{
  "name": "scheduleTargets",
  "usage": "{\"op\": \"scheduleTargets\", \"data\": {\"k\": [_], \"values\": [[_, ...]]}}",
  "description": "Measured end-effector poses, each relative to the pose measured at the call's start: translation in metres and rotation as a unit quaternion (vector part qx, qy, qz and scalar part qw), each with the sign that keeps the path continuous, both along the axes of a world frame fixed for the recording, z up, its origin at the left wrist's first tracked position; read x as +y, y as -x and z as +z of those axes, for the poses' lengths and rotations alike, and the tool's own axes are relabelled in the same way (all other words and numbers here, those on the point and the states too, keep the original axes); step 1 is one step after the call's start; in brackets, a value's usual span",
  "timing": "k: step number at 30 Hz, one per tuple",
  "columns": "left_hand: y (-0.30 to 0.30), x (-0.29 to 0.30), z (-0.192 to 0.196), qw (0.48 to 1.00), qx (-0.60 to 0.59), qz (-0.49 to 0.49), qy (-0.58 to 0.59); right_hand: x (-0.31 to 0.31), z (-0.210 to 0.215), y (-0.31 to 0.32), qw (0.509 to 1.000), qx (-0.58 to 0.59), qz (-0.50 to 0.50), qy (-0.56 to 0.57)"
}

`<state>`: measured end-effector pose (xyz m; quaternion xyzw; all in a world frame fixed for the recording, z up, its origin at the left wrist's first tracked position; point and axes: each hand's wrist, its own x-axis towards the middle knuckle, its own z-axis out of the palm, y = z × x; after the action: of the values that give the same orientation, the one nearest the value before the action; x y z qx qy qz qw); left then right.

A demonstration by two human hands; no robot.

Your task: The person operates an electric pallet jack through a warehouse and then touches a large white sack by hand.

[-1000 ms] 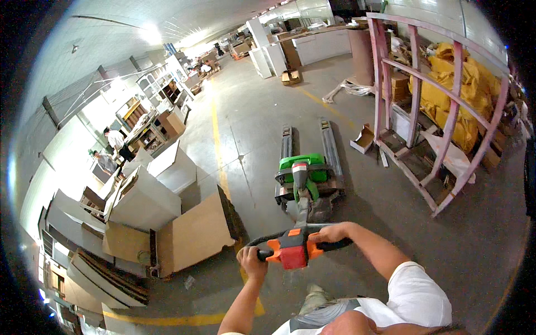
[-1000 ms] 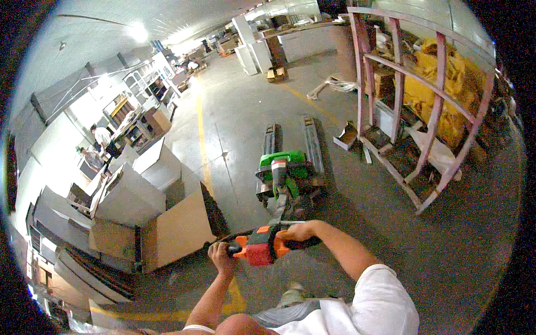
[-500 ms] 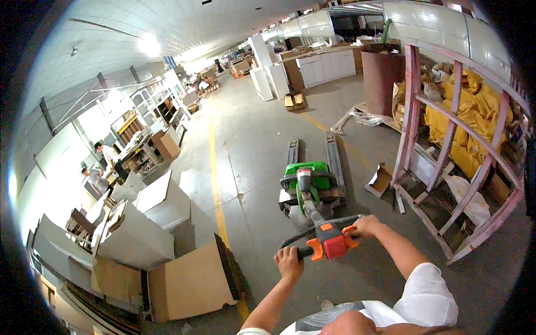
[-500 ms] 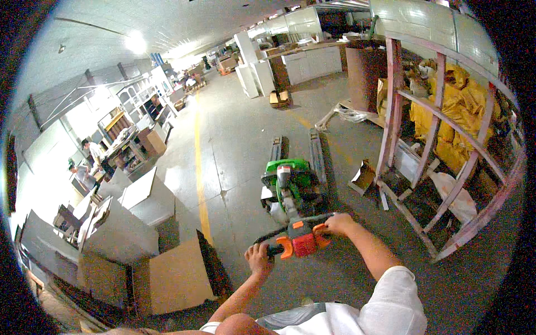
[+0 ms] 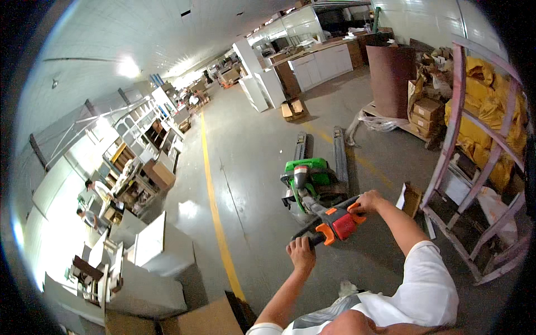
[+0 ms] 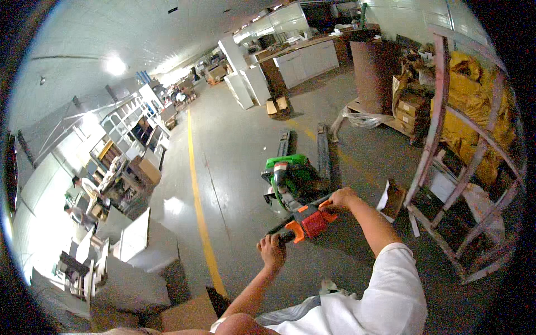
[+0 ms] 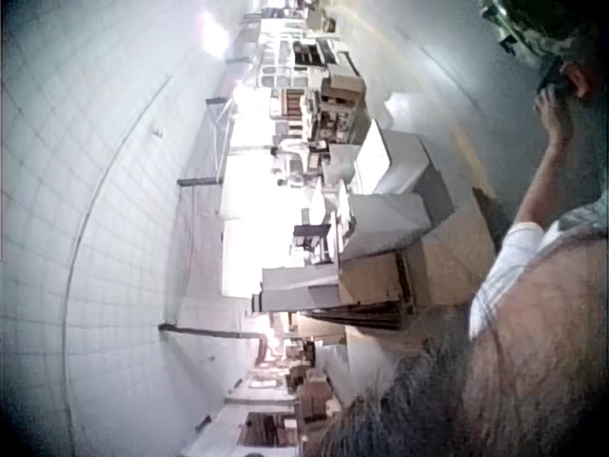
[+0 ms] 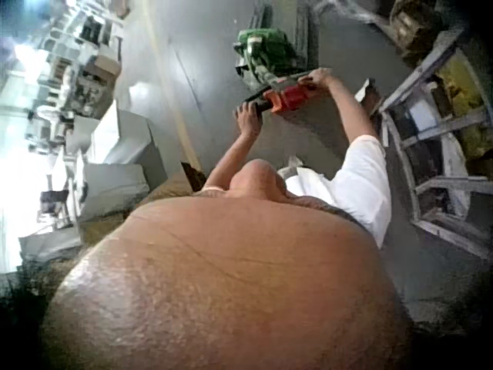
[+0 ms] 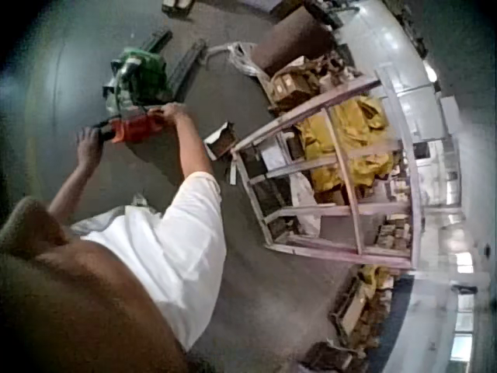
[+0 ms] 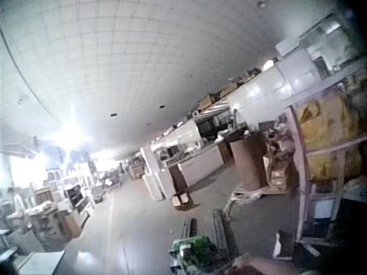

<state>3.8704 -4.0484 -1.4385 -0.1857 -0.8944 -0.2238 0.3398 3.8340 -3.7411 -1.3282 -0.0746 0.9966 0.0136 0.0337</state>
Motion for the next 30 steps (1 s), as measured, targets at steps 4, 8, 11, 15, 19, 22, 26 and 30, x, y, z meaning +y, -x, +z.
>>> {"op": "scheduleTargets", "data": {"k": [4,8,11,15,19,22,26,30], "values": [[0.102,-0.016,0.014,1.000,-0.013,0.006,0.005,-0.014,0.024,0.094,1.000,-0.028,-0.008,0.010],[0.203,-0.049,0.032,1.000,0.020,-0.016,-0.010,-0.043,0.051,0.185,0.995,-0.092,0.011,0.025],[0.270,-0.053,0.056,0.999,0.008,-0.038,-0.007,-0.047,0.075,0.244,0.991,-0.133,-0.004,0.034],[0.365,-0.043,0.077,0.987,-0.065,-0.144,0.021,-0.019,0.087,0.339,0.990,-0.135,-0.021,0.020],[0.470,-0.033,0.079,0.958,-0.114,-0.255,0.058,-0.002,0.090,0.433,0.984,-0.152,-0.087,-0.020],[0.552,-0.043,0.085,0.951,-0.113,-0.282,0.057,-0.012,0.084,0.505,0.991,-0.108,-0.074,0.011],[0.674,-0.069,0.098,0.960,-0.060,-0.272,0.043,-0.038,0.096,0.611,0.990,-0.115,-0.081,0.009],[0.814,-0.105,0.106,0.971,-0.018,-0.234,0.035,-0.081,0.104,0.725,0.995,-0.076,-0.060,-0.005]]}}
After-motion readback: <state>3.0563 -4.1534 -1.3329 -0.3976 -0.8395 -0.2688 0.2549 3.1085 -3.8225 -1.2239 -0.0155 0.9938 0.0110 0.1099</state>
